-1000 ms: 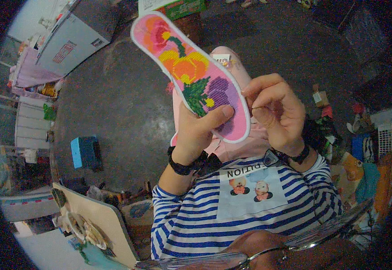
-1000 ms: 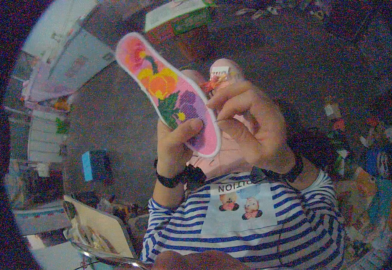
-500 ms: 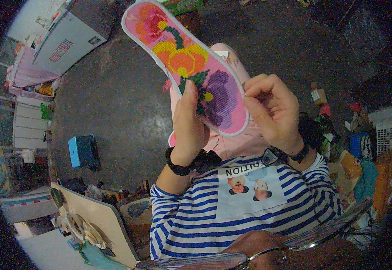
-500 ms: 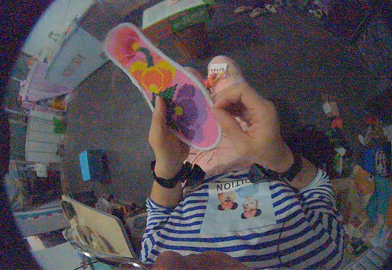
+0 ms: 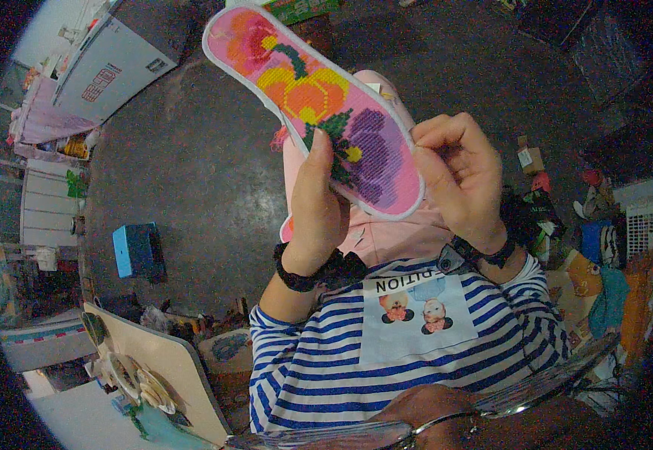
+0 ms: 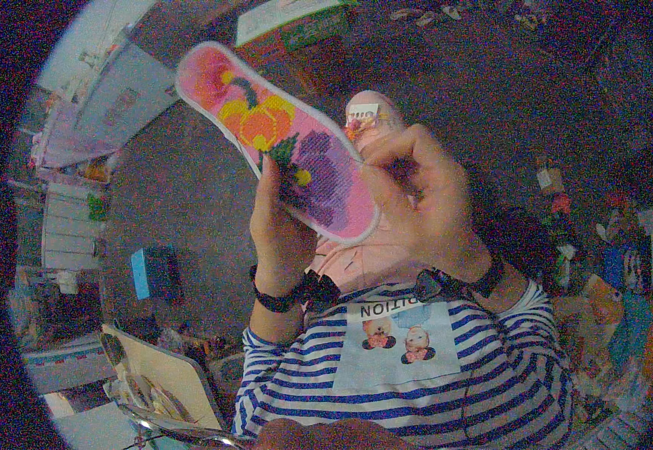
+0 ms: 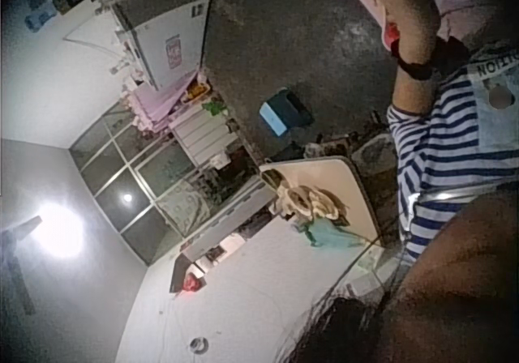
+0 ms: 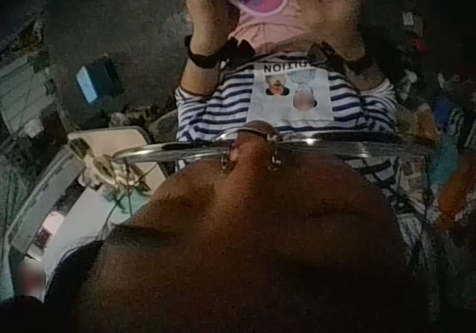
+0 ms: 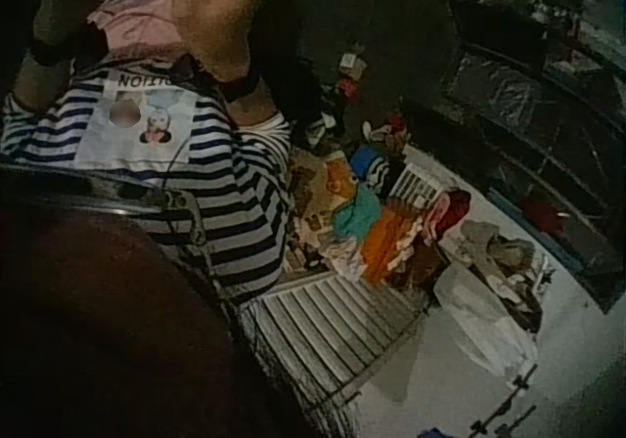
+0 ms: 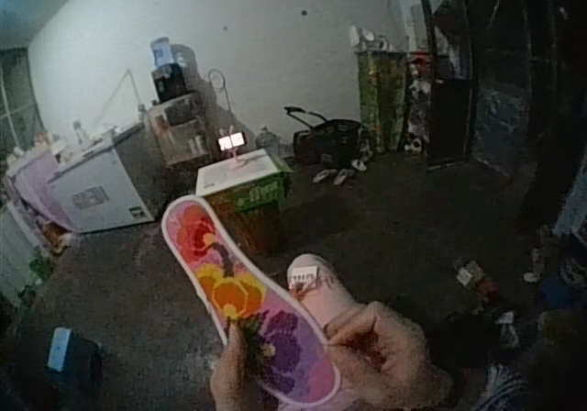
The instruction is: The person sits on the floor and embroiders a floral pattern onto the insole of a pink slipper using a needle and thread. They pull the thread through the fabric, adjust the slipper, and continue stitching the design.
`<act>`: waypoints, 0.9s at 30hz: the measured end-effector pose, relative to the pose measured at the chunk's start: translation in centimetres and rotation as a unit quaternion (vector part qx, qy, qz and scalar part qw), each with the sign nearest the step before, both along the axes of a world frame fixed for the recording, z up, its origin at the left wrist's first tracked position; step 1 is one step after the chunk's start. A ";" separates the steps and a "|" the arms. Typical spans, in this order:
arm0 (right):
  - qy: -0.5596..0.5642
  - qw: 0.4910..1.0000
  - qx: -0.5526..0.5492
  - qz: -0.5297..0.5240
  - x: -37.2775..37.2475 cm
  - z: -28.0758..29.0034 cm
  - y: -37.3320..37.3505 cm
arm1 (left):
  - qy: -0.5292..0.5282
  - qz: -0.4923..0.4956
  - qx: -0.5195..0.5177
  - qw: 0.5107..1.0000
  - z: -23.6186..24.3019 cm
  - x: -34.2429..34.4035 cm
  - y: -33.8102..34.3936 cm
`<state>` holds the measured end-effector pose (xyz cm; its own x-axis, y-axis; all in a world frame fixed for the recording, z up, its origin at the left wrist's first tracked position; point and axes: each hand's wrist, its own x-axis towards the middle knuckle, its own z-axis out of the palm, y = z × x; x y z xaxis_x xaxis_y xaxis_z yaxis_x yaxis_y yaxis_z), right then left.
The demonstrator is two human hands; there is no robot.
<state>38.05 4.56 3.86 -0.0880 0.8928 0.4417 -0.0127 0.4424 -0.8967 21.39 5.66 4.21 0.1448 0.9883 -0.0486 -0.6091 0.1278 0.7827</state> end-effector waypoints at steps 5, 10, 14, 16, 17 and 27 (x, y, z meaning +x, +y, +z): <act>0.026 1.000 0.003 -0.005 0.3 0.1 0.3 | 0.026 -0.058 -0.004 0.998 0.0 -0.8 0.1; 0.057 0.998 -0.007 -0.008 -0.2 1.5 -0.7 | 0.075 -0.079 0.006 0.994 1.3 -2.6 -1.4; 0.052 0.999 -0.007 -0.006 -0.7 2.6 -1.5 | 0.098 -0.070 0.026 0.992 2.5 -3.5 -2.4; 0.052 0.999 -0.002 -0.007 -0.8 2.9 -1.6 | 0.094 -0.055 0.024 0.994 2.8 -3.6 -2.5; 0.058 0.998 0.000 -0.008 -0.9 3.0 -1.6 | 0.089 -0.060 0.029 0.994 2.9 -3.6 -2.5; 0.065 0.997 -0.027 -0.008 0.2 2.4 -0.3 | 0.100 -0.039 0.041 0.993 2.1 -2.1 -1.3</act>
<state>38.29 4.25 6.21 -0.0193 0.9161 0.4005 -0.1241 0.3953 -0.9101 19.26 4.37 6.28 0.2160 0.9764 -0.0037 -0.4306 0.0987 0.8971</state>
